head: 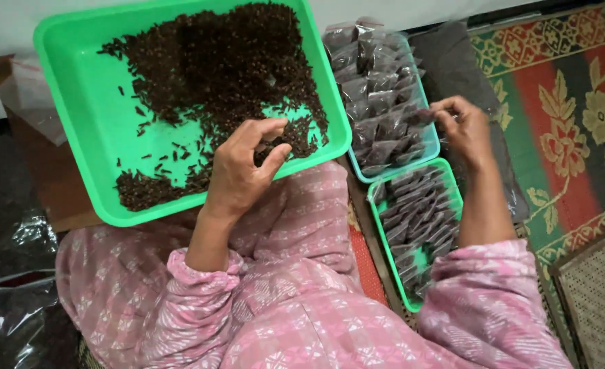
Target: The person scoops dried cloves from a tray into small plastic bags, then seals each bag by pressing the opening.
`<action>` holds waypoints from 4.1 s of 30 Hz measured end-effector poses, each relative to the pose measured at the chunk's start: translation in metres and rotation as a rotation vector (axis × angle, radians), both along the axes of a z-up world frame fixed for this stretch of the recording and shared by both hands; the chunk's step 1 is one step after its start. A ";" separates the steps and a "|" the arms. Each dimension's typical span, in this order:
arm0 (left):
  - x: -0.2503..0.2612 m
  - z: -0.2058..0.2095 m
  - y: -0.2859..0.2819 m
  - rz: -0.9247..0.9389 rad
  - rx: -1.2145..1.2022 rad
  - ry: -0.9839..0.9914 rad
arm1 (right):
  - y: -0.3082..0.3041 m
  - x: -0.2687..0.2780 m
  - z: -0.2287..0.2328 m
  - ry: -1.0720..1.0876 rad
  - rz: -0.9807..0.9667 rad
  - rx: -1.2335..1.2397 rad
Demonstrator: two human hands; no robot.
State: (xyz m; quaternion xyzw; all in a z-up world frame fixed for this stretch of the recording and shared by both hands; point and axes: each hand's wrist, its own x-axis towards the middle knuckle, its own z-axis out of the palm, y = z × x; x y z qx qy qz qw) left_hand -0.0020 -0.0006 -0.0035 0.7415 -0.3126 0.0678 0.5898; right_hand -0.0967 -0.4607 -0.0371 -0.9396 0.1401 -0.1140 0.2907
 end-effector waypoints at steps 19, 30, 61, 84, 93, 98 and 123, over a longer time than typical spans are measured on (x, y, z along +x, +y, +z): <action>-0.004 0.003 0.001 -0.005 0.047 0.009 | -0.033 0.015 -0.135 0.289 -0.102 -0.122; 0.000 -0.004 0.000 -0.023 0.048 -0.030 | -0.042 0.020 -0.180 0.254 0.112 -0.233; 0.020 -0.024 0.202 1.045 0.542 -0.089 | 0.308 0.065 0.043 -0.415 0.624 -0.076; 0.058 -0.078 0.195 1.176 0.800 -0.305 | 0.313 0.067 0.037 -0.344 0.568 -0.233; 0.018 -0.028 0.216 1.253 -0.095 -0.213 | 0.310 0.071 0.035 -0.311 0.552 -0.234; -0.013 0.028 0.158 0.806 -0.123 -0.113 | 0.337 0.074 0.063 -0.267 0.493 0.035; 0.011 -0.021 0.039 0.457 -0.166 0.296 | 0.330 0.096 0.046 -0.247 0.533 0.649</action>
